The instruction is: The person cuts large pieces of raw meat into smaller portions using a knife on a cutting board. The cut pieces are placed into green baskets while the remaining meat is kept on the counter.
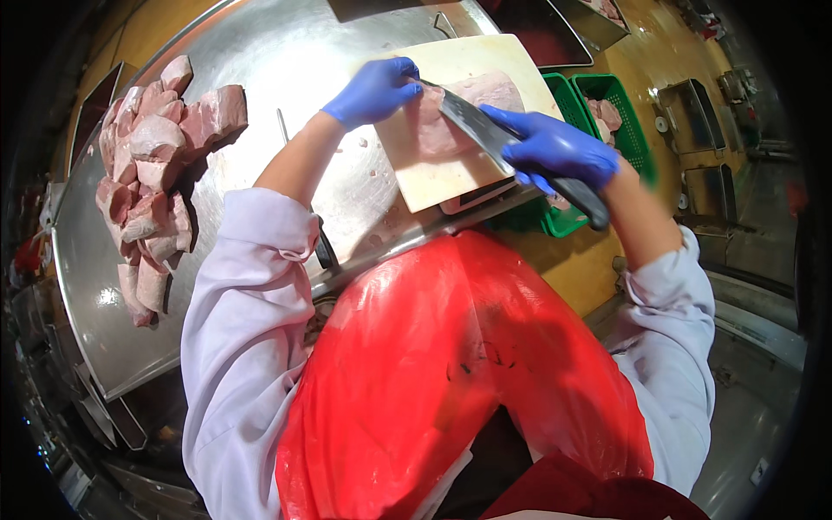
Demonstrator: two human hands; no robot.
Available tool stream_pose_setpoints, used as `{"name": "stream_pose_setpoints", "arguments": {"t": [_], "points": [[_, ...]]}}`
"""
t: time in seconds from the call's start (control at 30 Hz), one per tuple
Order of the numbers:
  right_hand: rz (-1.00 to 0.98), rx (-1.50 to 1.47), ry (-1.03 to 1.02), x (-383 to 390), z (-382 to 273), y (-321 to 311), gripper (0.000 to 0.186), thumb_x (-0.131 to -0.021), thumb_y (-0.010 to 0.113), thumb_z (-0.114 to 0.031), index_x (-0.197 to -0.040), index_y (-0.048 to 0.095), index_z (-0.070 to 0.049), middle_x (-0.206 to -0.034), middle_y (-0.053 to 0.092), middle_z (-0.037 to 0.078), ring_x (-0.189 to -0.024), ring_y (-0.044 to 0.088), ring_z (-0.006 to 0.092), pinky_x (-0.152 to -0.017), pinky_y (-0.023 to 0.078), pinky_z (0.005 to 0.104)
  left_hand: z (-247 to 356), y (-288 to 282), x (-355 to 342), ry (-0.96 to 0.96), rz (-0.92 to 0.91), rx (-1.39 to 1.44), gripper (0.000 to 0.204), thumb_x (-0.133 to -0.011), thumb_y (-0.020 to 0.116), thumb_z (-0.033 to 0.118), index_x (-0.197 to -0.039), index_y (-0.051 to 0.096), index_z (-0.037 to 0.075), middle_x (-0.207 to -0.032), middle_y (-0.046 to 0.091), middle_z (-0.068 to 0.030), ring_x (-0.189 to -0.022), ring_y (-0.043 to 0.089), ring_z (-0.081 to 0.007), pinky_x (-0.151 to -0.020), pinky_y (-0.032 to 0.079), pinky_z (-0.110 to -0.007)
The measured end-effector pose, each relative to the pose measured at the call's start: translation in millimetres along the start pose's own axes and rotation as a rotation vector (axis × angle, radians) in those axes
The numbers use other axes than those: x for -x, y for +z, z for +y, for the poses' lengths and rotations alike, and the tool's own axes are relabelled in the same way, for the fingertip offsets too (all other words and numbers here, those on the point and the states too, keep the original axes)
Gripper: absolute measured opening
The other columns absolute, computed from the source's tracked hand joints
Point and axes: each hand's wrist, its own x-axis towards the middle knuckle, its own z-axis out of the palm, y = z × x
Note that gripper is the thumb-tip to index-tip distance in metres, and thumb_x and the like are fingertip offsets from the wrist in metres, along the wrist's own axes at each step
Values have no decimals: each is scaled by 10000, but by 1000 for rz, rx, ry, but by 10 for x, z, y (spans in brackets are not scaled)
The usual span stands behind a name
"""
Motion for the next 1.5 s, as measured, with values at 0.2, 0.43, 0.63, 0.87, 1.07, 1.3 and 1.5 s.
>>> {"name": "stream_pose_setpoints", "arguments": {"t": [0.2,0.43,0.63,0.87,1.07,1.3,1.5], "points": [[-46,7,-9,-193,-37,-66,757,-889,502,-75,-1597,253,-176,-669,551,48,-467,521,106,-427,470,263,91,87,-23,68,3,-81,147,-946,656,109,-1022,645,-16,-889,680,-51,-847,613,-96,-799,513,-275],[-51,441,-52,-29,14,9,802,-880,467,-34,-1607,206,-249,-710,581,94,-516,575,159,-505,525,325,-126,-46,113,16,46,-9,152,-946,666,105,-1028,638,-19,-906,681,-34,-859,612,-85,-802,507,-261],[15,578,-134,-319,-2,160,823,-865,456,7,-1607,202,-241,-720,585,138,-492,563,182,-509,520,352,-165,-52,232,25,128,48,167,-946,679,123,-1026,623,-13,-910,674,-24,-849,602,-75,-779,494,-243],[53,1076,-326,177,511,101,862,-836,500,6,-1605,179,-219,-817,647,260,-696,641,425,-660,508,509,-644,-34,832,-167,290,236,155,-924,695,130,-1023,646,22,-908,679,-27,-855,603,-82,-764,486,-239],[55,1268,-285,546,788,39,922,-797,546,9,-1610,152,-175,-773,650,208,-627,624,394,-581,489,492,-1049,184,1240,-139,368,369,110,-902,698,98,-996,682,45,-883,689,-14,-796,604,-80,-719,489,-233],[129,1156,-394,564,1157,-31,874,-816,559,8,-1599,221,-186,-739,648,208,-616,641,374,-578,497,489,-1107,376,1354,107,599,-138,313,-787,710,59,-1088,627,51,-1074,641,-108,-1007,610,-225,-882,493,-356],[453,622,-687,366,1101,237,803,-879,586,-30,-1590,269,-225,-775,643,207,-660,631,399,-637,501,468,51,804,1055,295,460,-620,367,-701,786,181,-1034,643,122,-1099,610,-98,-1079,570,-305,-917,424,-436]]}}
